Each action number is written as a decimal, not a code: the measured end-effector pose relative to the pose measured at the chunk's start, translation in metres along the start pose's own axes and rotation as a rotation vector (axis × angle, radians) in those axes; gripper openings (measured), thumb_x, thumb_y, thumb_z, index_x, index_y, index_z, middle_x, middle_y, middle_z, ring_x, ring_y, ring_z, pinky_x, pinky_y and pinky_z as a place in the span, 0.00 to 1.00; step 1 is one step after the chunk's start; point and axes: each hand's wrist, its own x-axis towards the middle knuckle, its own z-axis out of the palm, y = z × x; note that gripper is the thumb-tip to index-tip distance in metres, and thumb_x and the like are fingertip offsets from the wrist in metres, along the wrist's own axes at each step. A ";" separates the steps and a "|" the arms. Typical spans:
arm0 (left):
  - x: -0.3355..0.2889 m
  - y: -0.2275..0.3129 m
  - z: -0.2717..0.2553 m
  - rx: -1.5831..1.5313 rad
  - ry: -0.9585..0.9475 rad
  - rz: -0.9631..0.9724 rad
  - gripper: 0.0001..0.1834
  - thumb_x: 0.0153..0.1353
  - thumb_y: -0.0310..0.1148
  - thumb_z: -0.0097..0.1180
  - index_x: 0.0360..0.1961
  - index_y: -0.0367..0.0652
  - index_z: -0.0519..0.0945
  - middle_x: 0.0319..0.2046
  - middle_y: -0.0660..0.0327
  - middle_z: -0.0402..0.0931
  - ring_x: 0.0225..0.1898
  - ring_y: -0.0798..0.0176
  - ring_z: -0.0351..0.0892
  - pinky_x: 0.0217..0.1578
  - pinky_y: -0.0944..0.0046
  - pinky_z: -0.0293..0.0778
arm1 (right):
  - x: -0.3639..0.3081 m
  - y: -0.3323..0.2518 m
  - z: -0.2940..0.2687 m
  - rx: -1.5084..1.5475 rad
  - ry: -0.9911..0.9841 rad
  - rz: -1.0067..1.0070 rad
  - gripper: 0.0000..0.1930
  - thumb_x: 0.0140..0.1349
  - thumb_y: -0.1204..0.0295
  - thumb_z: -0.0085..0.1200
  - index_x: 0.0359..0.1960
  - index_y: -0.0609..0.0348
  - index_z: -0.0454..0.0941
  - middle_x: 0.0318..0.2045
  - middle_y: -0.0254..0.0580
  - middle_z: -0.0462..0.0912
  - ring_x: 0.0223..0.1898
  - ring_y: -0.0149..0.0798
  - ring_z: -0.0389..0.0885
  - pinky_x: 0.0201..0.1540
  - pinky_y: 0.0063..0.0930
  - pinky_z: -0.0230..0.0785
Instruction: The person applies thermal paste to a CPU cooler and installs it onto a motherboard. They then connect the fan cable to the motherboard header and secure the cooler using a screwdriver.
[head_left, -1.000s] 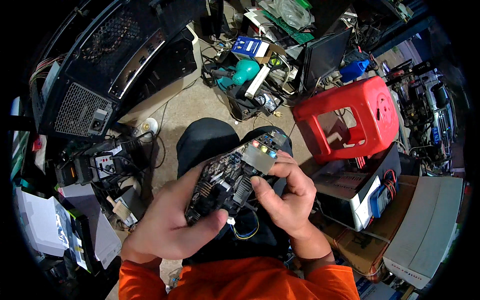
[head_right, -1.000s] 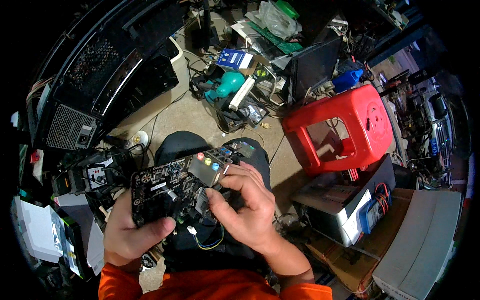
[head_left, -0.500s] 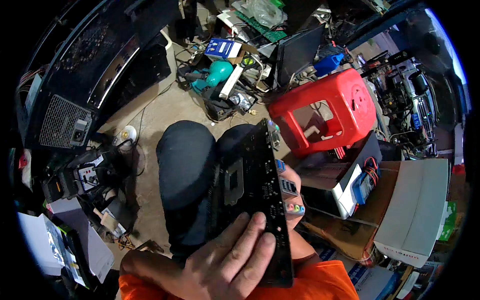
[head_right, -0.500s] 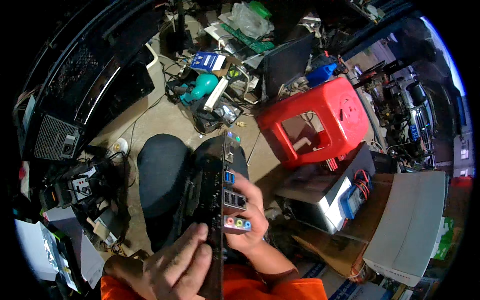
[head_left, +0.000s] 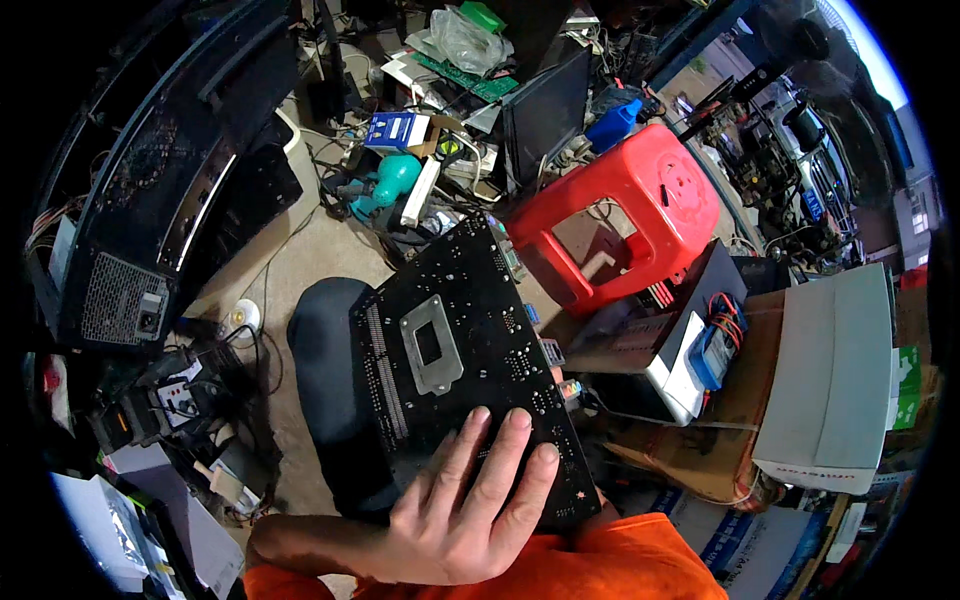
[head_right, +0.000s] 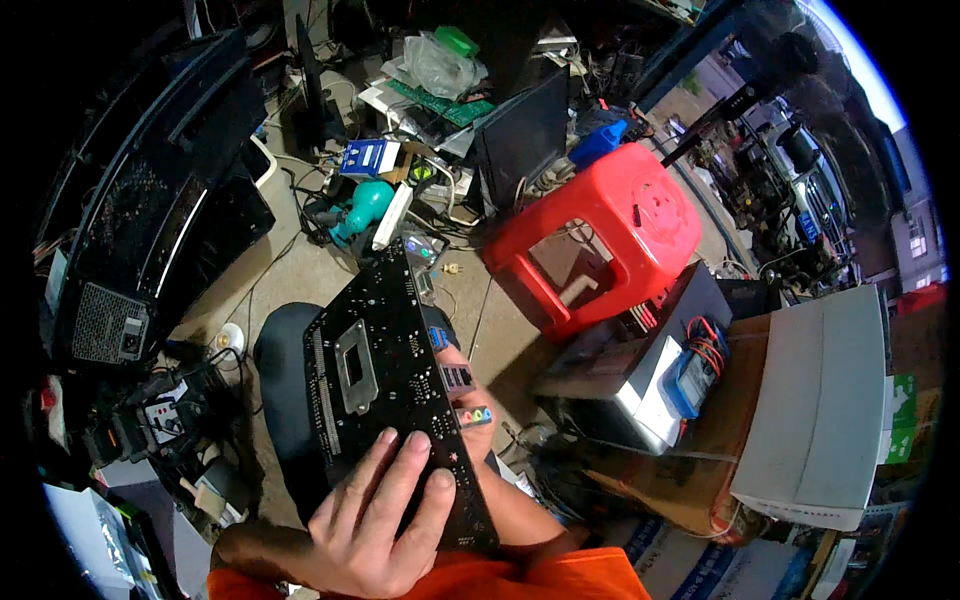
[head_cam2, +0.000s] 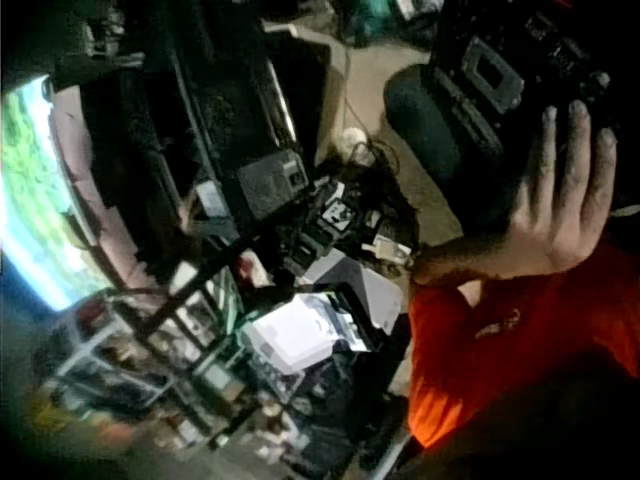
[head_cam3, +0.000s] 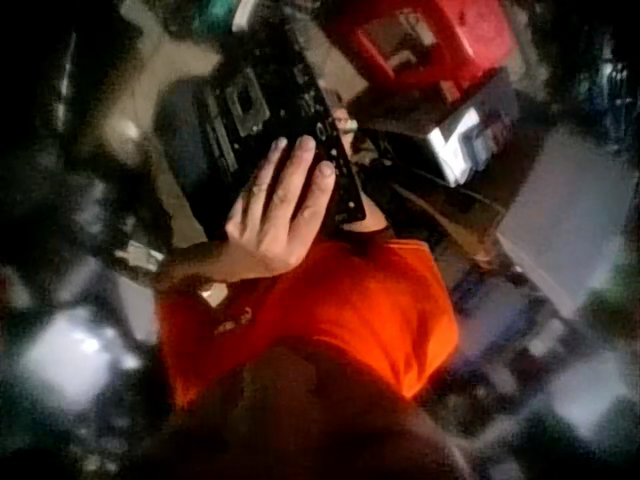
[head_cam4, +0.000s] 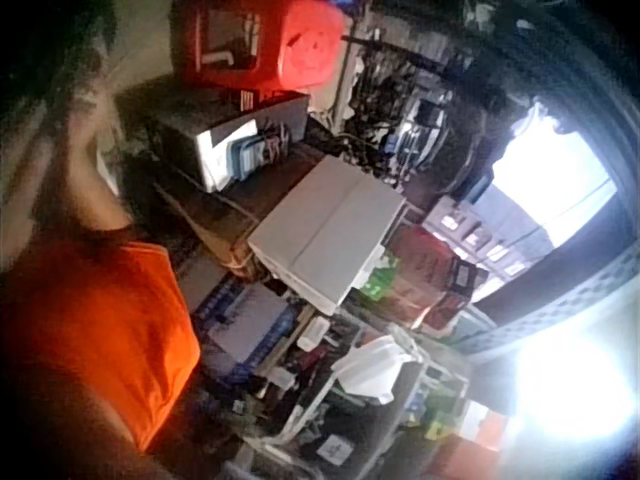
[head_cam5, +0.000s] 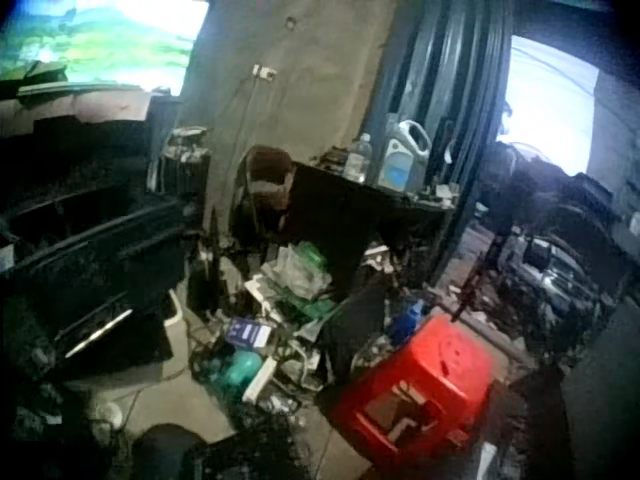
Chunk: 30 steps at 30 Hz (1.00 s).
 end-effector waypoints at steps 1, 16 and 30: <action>0.001 0.001 0.002 0.006 -0.002 0.001 0.15 0.65 0.31 0.56 0.52 0.42 0.81 0.50 0.48 0.82 0.47 0.47 0.84 0.37 0.63 0.84 | 0.001 0.000 0.000 0.004 0.005 -0.001 0.16 0.69 0.62 0.55 0.45 0.67 0.79 0.62 0.63 0.70 0.61 0.56 0.73 0.62 0.49 0.66; 0.005 0.017 0.019 -0.021 -0.055 -0.010 0.19 0.67 0.32 0.52 0.58 0.43 0.79 0.54 0.51 0.79 0.52 0.45 0.81 0.39 0.64 0.83 | 0.015 0.005 -0.003 0.036 0.024 -0.035 0.14 0.67 0.64 0.56 0.43 0.65 0.78 0.60 0.64 0.71 0.60 0.57 0.74 0.62 0.50 0.66; 0.024 0.027 0.020 0.026 -0.160 -0.021 0.21 0.68 0.34 0.48 0.57 0.34 0.77 0.55 0.44 0.77 0.56 0.41 0.77 0.44 0.61 0.81 | -0.002 0.006 0.013 0.059 0.025 -0.027 0.12 0.66 0.66 0.57 0.41 0.64 0.77 0.58 0.64 0.72 0.60 0.58 0.74 0.62 0.52 0.66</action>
